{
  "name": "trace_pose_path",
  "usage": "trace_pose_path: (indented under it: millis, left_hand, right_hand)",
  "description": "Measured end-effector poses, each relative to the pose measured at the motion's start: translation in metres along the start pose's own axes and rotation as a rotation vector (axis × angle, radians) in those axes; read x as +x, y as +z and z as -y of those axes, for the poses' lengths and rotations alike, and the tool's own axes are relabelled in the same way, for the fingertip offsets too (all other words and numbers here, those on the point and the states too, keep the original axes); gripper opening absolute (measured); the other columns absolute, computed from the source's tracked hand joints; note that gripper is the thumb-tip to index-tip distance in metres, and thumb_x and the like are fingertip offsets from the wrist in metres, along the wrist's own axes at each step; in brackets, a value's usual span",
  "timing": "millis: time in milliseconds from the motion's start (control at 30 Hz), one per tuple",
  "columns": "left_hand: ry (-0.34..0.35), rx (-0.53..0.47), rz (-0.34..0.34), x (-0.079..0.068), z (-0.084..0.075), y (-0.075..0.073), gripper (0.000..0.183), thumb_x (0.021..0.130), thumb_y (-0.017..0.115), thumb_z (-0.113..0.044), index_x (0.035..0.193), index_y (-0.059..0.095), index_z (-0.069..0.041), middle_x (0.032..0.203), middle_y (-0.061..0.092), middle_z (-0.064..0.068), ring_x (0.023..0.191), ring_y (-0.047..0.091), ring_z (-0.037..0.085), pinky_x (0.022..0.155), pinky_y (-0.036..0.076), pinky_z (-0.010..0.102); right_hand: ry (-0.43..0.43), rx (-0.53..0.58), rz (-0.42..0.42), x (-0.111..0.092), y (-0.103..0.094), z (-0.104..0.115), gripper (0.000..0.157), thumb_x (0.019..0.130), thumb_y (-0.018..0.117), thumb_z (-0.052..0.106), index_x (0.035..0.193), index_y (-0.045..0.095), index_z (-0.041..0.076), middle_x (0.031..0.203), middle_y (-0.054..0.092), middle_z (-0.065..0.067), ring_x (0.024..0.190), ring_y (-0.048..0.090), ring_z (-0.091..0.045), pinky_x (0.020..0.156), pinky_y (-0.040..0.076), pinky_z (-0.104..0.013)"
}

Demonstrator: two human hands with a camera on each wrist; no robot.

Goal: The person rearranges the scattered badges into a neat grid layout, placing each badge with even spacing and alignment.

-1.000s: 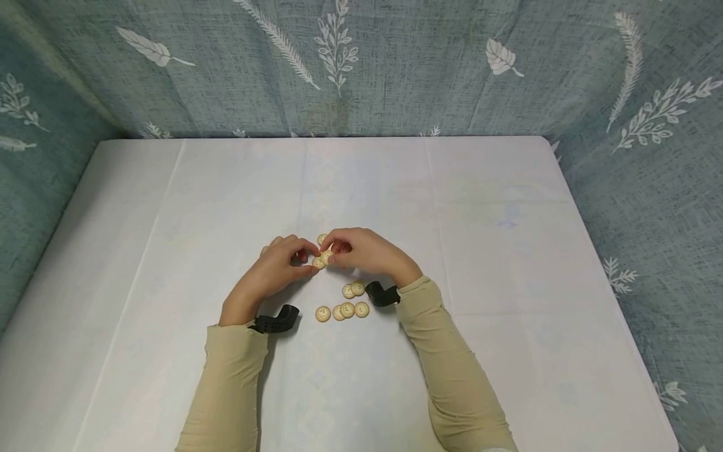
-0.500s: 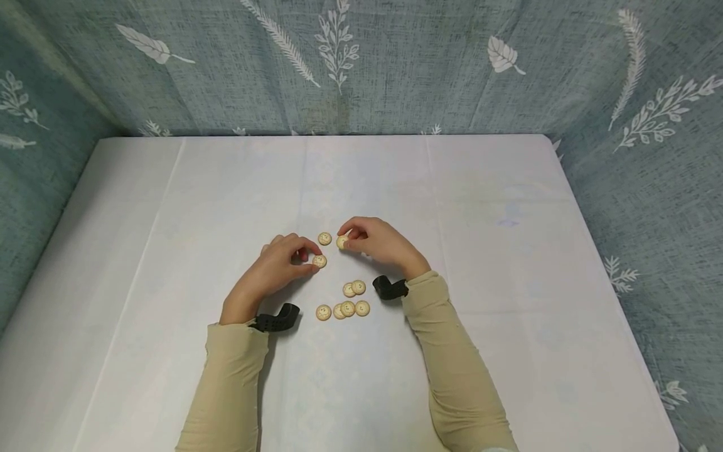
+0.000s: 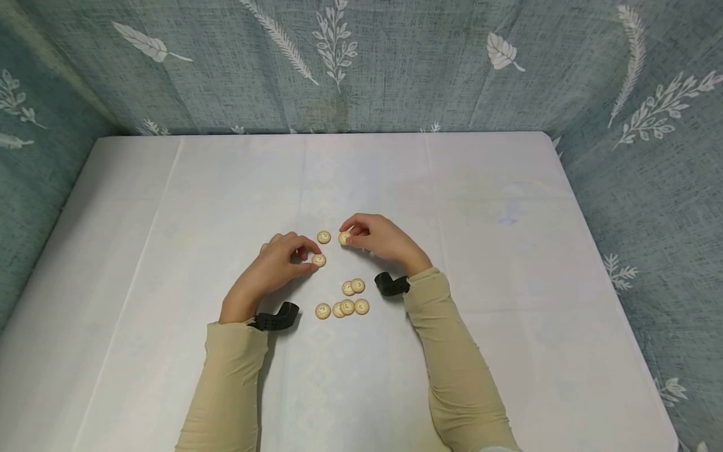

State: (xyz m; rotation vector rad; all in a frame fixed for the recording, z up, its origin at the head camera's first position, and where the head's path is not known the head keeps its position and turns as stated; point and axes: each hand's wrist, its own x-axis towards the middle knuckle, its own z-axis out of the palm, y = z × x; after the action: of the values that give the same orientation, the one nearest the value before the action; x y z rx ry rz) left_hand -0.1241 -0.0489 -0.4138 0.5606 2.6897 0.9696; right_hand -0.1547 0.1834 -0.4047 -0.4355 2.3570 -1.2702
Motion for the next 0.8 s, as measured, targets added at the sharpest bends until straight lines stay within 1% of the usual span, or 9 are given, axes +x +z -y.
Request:
trace_pose_path:
  millis: [267,500,800]
  left_hand:
    - [-0.005,0.001,0.019,0.0003,0.0009,0.0000,0.019,0.076,0.070,-0.028,0.093,0.062,-0.022,0.079,0.049,-0.003,0.076,0.038,0.015,0.068,0.023,0.033]
    - [-0.009,-0.006,0.030,-0.0003,0.0000,-0.0005,0.019,0.075,0.072,-0.028,0.091,0.062,-0.022,0.079,0.048,-0.003,0.076,0.037,0.016,0.068,0.023,0.033]
    - [-0.018,0.011,0.035,-0.0009,-0.0010,-0.0007,0.019,0.075,0.071,-0.028,0.091,0.062,-0.023,0.081,0.047,-0.003,0.078,0.037,0.016,0.069,0.023,0.033]
  right_hand:
    - [0.009,0.013,-0.008,0.0007,-0.0010,-0.0032,0.019,0.086,0.060,0.017,0.105,0.060,0.015,0.087,0.056,-0.004,0.068,0.050,-0.020,0.060,0.044,-0.030]
    - [0.020,0.025,-0.014,0.0001,-0.0017,-0.0037,0.022,0.085,0.061,0.019,0.107,0.060,0.013,0.089,0.056,-0.006,0.071,0.051,-0.022,0.061,0.043,-0.031]
    - [0.031,0.024,-0.026,0.0012,-0.0009,-0.0042,0.021,0.085,0.061,0.015,0.106,0.060,0.014,0.088,0.057,-0.005,0.071,0.051,-0.019,0.060,0.044,-0.030]
